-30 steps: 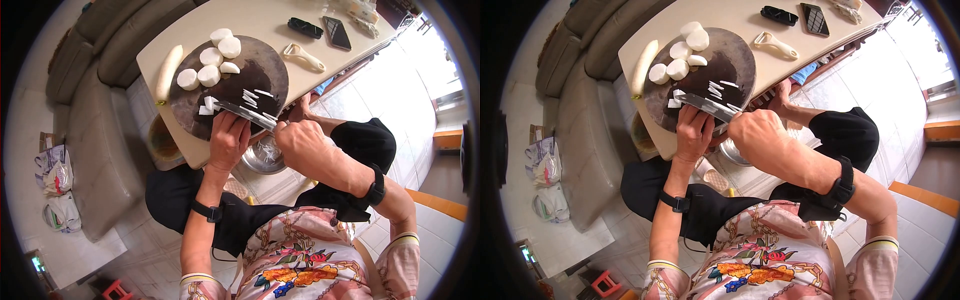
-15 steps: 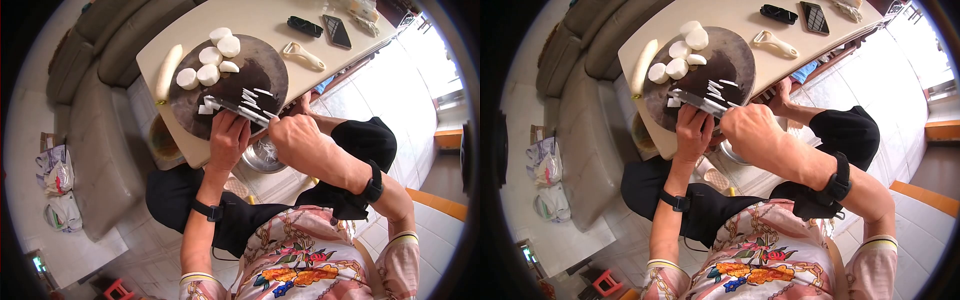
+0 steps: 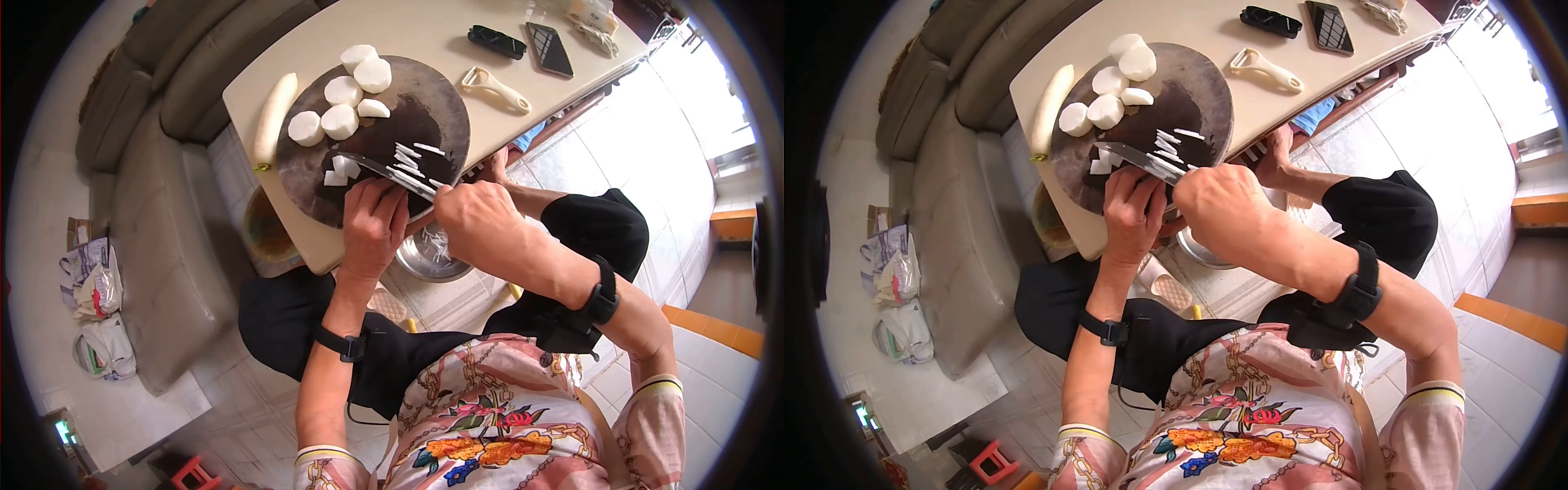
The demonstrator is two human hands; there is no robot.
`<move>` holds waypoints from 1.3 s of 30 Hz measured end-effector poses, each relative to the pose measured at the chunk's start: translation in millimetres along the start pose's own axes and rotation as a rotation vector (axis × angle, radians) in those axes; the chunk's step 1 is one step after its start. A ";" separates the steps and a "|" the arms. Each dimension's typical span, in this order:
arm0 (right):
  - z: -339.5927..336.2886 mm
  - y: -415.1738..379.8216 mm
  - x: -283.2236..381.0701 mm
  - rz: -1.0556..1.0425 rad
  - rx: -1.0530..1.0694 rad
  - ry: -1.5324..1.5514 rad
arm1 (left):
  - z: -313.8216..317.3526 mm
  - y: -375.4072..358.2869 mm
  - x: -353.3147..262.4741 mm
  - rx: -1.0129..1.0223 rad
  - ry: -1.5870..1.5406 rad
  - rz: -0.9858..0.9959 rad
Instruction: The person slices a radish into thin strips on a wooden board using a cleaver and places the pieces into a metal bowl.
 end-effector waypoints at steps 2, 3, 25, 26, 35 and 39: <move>-5.2 -7.4 1.7 0.018 0.035 0.002 | 0.0 -1.0 0.7 -0.007 0.000 0.005; -7.6 -10.6 1.6 0.040 0.068 0.004 | 0.5 -1.0 0.8 -0.011 -0.001 0.013; -7.0 -15.8 -1.7 -0.004 0.152 -0.020 | 0.2 -3.0 0.3 -0.011 -0.003 -0.010; -6.2 -14.8 -3.2 -0.013 0.137 -0.003 | 0.4 -2.5 0.1 -0.010 -0.006 -0.012; 3.5 -3.3 -10.1 0.018 0.019 0.033 | -0.7 -1.4 -2.3 -0.007 0.000 -0.039; -4.0 -14.7 -12.0 0.035 0.081 0.040 | -0.1 -2.4 -1.7 -0.041 -0.001 -0.010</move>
Point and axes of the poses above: each hand's wrist, its own y-axis towards the middle knuckle, its own z-axis out of the palm, x = y × z, the point moved 6 cm from there along y, towards the middle knuckle, and after that the axes turned 5 degrees about -y, right-handed, at the moved point
